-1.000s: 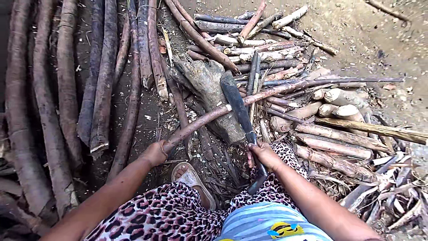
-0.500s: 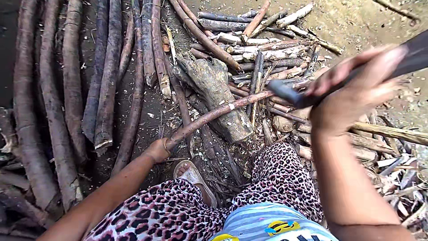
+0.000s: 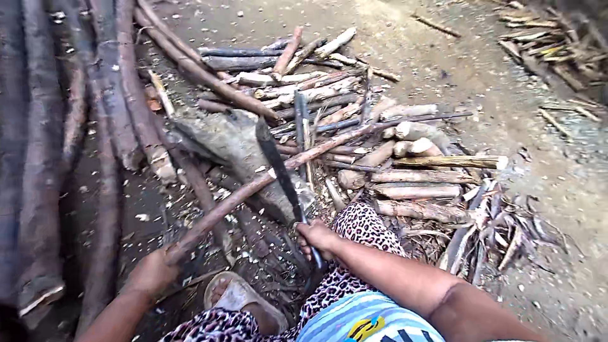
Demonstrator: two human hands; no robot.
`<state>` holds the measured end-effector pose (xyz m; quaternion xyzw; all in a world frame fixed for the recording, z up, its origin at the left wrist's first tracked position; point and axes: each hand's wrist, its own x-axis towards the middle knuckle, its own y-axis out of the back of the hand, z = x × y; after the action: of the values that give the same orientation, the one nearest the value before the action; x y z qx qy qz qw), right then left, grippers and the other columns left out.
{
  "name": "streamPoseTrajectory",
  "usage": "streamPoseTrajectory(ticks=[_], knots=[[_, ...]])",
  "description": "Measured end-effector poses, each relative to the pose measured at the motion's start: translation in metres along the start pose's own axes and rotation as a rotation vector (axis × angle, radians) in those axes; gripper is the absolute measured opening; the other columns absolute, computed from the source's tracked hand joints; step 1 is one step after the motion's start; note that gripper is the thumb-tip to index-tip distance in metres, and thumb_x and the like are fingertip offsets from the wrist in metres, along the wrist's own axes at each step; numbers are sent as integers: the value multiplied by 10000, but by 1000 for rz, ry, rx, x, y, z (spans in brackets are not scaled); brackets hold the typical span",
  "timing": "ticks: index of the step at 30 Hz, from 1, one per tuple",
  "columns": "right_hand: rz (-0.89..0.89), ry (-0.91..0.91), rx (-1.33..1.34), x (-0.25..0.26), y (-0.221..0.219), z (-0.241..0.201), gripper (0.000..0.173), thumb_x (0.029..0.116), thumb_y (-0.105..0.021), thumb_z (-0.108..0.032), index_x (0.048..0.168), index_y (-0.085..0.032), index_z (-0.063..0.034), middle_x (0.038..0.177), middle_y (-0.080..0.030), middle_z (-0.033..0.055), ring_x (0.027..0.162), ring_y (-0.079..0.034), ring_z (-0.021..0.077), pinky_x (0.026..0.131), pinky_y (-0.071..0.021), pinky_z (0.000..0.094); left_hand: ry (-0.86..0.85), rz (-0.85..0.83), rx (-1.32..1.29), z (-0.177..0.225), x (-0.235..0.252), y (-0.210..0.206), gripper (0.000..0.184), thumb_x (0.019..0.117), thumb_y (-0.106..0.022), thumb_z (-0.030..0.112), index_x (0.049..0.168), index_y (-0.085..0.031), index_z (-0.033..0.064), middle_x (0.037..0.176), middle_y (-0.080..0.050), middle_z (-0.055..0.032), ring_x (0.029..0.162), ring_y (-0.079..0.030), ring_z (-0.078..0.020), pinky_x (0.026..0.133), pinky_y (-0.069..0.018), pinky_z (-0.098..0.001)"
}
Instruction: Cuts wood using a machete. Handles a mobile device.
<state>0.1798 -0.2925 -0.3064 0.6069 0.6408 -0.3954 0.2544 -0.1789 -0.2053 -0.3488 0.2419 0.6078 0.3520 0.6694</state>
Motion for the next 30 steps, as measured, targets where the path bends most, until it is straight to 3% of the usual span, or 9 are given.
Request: streamPoseTrajectory(ticks=[5,8,10,13,17,20,24,27,30], knots=[[-95,-27,104,-5,1,-12,307,1128,-406,-316,949,-501,-86,591,-471,-27,436,-484,80,433,-474,241,6,28,9,-3,2,-1,463,898,-787,73,1307,-601,-38,1194,-656,-363,1148,-630,-562,951,-472,-749],[-112,111,-103,7,25,4,167,1096,-486,-200,1166,-507,-49,665,-505,-2,490,-531,99,490,-521,260,5,-21,-1,-4,8,3,466,889,-800,86,1292,-605,-43,1181,-660,-355,1137,-635,-547,947,-476,-738],[56,172,-521,15,32,14,355,1086,-522,-219,1359,-501,6,868,-610,119,657,-634,194,651,-578,358,15,-117,-8,0,8,11,477,894,-798,106,1291,-597,-66,1195,-650,-347,1144,-630,-520,963,-477,-709],[235,197,-813,18,16,12,436,1080,-510,-228,1409,-499,57,1194,-657,259,1091,-668,352,1000,-507,506,63,-222,-4,8,4,28,447,930,-769,155,1245,-604,-115,1203,-637,-353,1149,-626,-503,977,-478,-680],[285,302,-780,7,18,0,376,1085,-496,-271,1280,-603,33,977,-660,179,870,-654,269,853,-532,453,176,-267,-46,13,3,35,375,921,-763,138,1181,-610,-85,1059,-653,-270,937,-654,-371,872,-522,-569],[284,501,-656,-26,17,-26,329,1093,-485,-238,1162,-630,49,757,-598,83,610,-590,148,634,-542,341,187,-237,-51,11,6,28,348,915,-766,135,1143,-628,-90,1041,-657,-281,928,-654,-390,859,-516,-591],[228,1080,-461,-95,3,-92,239,1096,-432,-201,1104,-583,-16,675,-570,-59,514,-547,10,494,-518,200,196,-215,-22,12,7,21,409,899,-780,131,1185,-614,-108,1143,-652,-323,1061,-657,-448,927,-505,-635],[310,1626,-367,-122,-16,-155,188,1099,-413,-162,1050,-528,-22,683,-563,-64,535,-567,47,482,-549,279,192,-217,-16,11,8,21,414,899,-782,144,1192,-619,-99,1154,-653,-319,1074,-654,-446,937,-499,-639],[454,1895,-191,-110,-36,-193,110,1049,-432,-101,962,-459,-38,669,-512,-35,506,-561,94,466,-581,347,146,-202,-34,8,10,17,398,888,-791,133,1188,-639,-81,1166,-658,-319,1104,-644,-466,950,-483,-666]])
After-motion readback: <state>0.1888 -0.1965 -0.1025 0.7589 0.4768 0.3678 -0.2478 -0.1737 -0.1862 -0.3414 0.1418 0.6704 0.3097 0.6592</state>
